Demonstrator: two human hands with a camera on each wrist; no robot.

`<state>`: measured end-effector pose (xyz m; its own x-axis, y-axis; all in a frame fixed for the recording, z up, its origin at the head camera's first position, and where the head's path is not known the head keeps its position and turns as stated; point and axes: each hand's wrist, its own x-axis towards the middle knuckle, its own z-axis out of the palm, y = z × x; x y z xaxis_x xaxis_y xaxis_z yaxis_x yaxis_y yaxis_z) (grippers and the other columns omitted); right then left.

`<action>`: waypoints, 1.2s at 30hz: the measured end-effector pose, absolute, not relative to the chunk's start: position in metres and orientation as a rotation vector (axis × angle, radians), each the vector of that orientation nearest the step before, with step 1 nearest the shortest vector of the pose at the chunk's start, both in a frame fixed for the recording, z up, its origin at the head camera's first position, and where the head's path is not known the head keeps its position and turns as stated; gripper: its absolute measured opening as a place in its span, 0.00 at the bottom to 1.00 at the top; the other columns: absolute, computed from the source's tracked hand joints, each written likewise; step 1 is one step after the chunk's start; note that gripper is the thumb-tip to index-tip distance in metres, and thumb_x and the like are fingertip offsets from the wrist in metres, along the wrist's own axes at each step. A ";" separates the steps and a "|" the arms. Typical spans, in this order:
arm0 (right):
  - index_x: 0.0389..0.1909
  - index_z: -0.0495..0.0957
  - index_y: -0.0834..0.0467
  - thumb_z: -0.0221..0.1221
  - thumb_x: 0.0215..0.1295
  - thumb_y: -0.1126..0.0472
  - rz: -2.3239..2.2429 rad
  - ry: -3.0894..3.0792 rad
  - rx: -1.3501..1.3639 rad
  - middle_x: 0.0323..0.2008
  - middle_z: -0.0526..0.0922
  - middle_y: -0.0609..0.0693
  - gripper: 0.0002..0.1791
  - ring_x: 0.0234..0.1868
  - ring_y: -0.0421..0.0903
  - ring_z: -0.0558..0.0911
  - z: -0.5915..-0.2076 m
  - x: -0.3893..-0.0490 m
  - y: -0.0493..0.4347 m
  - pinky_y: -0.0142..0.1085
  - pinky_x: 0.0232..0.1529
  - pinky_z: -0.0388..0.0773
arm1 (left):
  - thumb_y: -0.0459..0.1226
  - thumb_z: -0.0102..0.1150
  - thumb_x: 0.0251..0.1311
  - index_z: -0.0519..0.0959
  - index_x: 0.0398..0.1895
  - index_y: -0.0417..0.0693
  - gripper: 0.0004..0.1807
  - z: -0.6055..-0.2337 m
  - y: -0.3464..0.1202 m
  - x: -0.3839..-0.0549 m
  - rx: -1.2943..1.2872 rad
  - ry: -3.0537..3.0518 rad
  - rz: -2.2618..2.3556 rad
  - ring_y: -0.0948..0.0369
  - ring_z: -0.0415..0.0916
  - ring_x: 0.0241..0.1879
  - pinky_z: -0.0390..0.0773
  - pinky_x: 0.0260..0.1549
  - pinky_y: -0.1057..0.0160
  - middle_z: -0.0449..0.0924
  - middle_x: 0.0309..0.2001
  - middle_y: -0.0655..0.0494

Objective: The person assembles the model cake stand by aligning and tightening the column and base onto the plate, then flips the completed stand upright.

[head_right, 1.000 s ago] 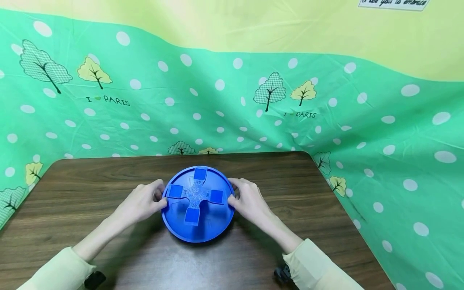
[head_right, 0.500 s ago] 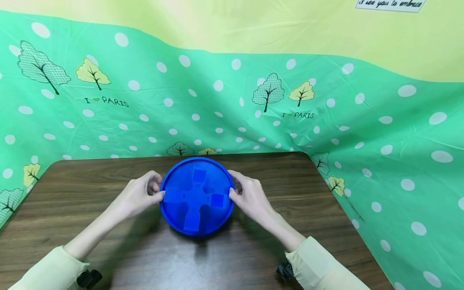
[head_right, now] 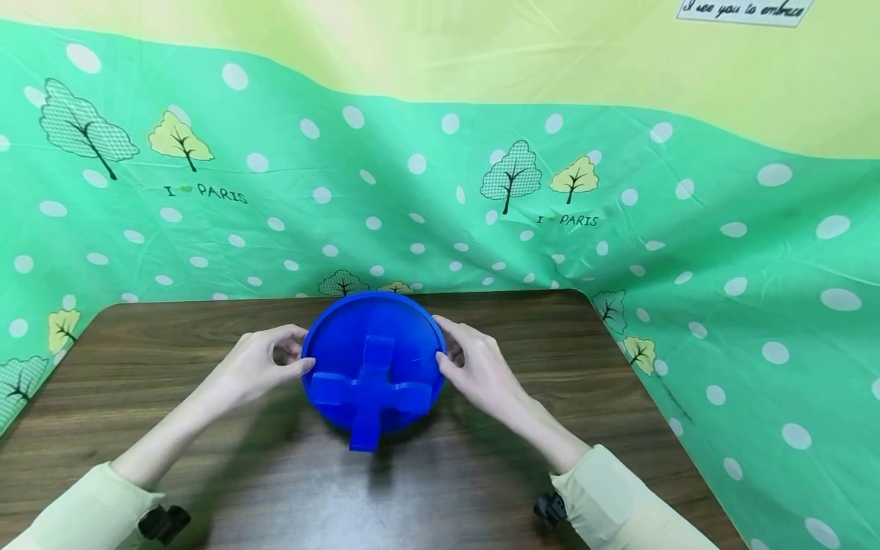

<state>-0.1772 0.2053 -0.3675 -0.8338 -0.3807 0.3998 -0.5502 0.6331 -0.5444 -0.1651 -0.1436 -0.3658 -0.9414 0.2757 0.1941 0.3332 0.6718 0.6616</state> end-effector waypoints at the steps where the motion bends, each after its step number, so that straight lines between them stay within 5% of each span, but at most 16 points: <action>1: 0.70 0.75 0.56 0.64 0.67 0.67 0.981 -2.606 0.770 0.42 0.87 0.50 0.29 0.34 0.39 0.85 -0.367 -0.178 0.206 0.32 0.37 0.87 | 0.37 0.71 0.60 0.84 0.45 0.45 0.11 -0.366 -0.144 -0.165 -0.518 -2.794 -1.133 0.68 0.81 0.30 0.82 0.36 0.65 0.86 0.31 0.58; 20: 0.62 0.75 0.57 0.68 0.62 0.71 1.008 -2.464 0.864 0.42 0.84 0.50 0.27 0.39 0.41 0.85 -0.361 -0.180 0.209 0.37 0.39 0.89 | 0.38 0.72 0.63 0.82 0.45 0.55 0.10 -0.365 -0.151 -0.165 -0.721 -2.600 -1.157 0.70 0.85 0.33 0.86 0.36 0.67 0.89 0.34 0.64; 36: 0.48 0.81 0.56 0.64 0.63 0.75 0.929 -2.369 1.013 0.44 0.82 0.46 0.16 0.45 0.42 0.83 -0.360 -0.185 0.213 0.33 0.46 0.87 | 0.31 0.75 0.56 0.82 0.40 0.52 0.12 -0.366 -0.153 -0.166 -0.871 -2.367 -0.920 0.65 0.87 0.39 0.89 0.40 0.60 0.85 0.38 0.63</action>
